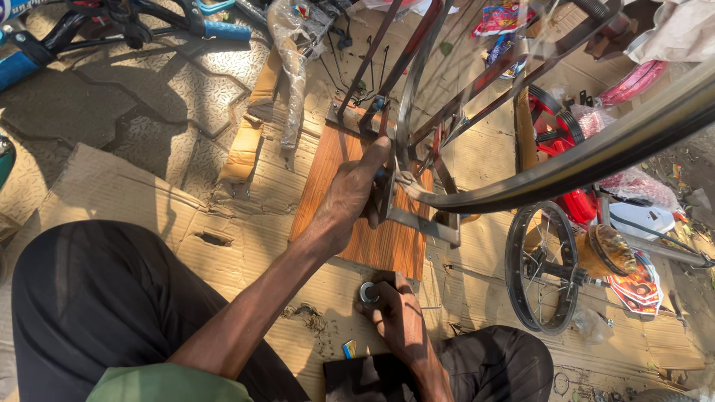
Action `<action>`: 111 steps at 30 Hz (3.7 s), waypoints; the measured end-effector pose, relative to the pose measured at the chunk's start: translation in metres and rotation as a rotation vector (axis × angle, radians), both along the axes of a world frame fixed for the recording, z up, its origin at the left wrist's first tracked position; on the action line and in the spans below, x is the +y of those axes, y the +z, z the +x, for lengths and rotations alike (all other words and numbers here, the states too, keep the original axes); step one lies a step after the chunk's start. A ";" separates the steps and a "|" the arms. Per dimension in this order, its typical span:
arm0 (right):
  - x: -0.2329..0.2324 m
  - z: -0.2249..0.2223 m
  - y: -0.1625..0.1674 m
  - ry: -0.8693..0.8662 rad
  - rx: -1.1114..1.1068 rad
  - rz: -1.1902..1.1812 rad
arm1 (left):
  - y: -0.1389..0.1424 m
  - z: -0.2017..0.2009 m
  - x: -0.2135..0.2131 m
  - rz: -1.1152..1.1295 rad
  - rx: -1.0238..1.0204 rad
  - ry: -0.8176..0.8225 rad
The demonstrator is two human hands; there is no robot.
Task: The person sits on the ground truing a bicycle wheel held in a small truing stand. They spin the wheel, grip the rim and spokes by hand, and use a small spoke wrench to turn spoke nipples, checking the rim as it rotates.
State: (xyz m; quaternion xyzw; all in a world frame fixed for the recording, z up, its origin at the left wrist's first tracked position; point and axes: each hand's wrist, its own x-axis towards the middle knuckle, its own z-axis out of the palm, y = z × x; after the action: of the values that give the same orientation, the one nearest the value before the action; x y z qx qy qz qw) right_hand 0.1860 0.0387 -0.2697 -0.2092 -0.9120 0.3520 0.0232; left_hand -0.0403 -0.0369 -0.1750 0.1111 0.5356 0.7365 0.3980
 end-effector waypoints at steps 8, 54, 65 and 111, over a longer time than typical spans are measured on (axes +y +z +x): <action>0.004 0.001 -0.006 0.071 0.019 0.111 | -0.001 0.002 -0.006 0.052 -0.035 -0.043; 0.006 0.005 -0.016 0.127 0.182 0.121 | 0.013 -0.046 -0.060 0.135 0.606 -0.298; 0.013 0.008 -0.032 0.151 0.129 0.066 | 0.008 -0.046 -0.054 -0.102 0.581 -0.347; 0.016 0.011 -0.033 0.122 0.050 0.146 | 0.097 -0.024 0.025 0.514 1.282 -0.073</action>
State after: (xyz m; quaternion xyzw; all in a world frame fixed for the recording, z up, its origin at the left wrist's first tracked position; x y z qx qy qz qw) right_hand 0.1966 0.0546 -0.3024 -0.1422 -0.9455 0.2902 0.0396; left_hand -0.0644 -0.0118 -0.0778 0.6330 0.4696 0.6153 -0.0115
